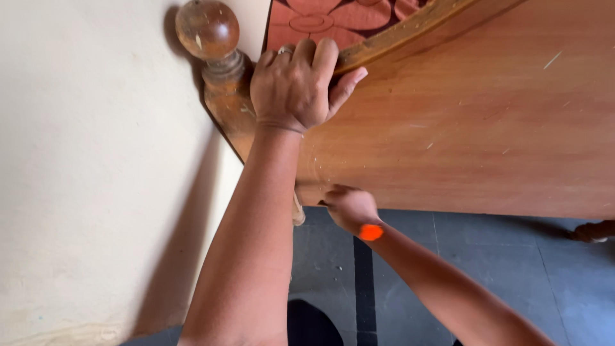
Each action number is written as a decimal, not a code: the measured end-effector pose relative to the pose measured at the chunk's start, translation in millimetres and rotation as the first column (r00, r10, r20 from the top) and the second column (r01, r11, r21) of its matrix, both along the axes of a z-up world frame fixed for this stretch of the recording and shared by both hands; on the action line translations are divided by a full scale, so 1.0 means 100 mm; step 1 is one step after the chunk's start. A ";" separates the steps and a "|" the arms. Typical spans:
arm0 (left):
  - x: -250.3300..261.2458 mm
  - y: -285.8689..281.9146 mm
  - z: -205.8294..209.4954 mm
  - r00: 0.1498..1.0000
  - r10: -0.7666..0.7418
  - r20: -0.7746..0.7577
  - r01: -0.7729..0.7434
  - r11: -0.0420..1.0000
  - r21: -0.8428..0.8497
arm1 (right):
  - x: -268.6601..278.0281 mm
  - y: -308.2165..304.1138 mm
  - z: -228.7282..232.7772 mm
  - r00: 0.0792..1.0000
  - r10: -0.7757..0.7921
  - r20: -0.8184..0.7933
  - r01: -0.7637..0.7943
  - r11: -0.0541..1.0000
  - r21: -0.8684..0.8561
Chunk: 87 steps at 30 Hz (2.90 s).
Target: The person sands the wooden bed frame using a sanding block. They work along the side and edge of the frame, moving the block back and forth to smooth the surface.
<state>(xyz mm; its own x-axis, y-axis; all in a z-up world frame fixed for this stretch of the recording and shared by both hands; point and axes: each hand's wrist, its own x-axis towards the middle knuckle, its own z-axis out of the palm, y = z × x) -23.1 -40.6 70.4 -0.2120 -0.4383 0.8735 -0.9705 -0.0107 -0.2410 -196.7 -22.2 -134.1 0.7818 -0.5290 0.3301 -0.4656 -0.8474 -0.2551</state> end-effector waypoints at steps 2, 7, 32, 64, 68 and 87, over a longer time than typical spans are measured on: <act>0.01 0.01 -0.04 1.000 -0.007 0.005 0.007 1.000 0.014 | -0.31 -0.03 0.07 0.905 -0.364 0.218 0.143 0.746 0.650; 0.00 0.01 -0.05 1.000 -0.009 0.023 0.009 1.000 -0.005 | -1.15 -0.11 0.67 0.514 -0.804 0.300 -0.554 -0.044 0.831; 0.01 -0.02 -0.09 0.996 0.060 0.072 -0.060 0.998 -0.004 | -1.72 0.37 1.04 0.404 -0.698 0.591 -0.911 -0.365 0.192; -0.04 0.02 -0.02 0.993 0.078 0.091 -0.081 0.996 0.026 | -1.78 -0.60 0.42 0.596 -0.462 0.657 0.446 0.871 0.208; -0.05 0.02 -0.04 0.992 0.093 0.091 -0.093 0.996 0.003 | -2.04 -0.84 0.49 0.189 -0.438 0.879 0.371 0.860 0.349; -0.03 0.02 -0.05 0.994 0.077 0.078 -0.079 0.997 0.023 | -2.20 -1.10 1.21 -0.015 -0.276 0.961 0.085 0.957 0.276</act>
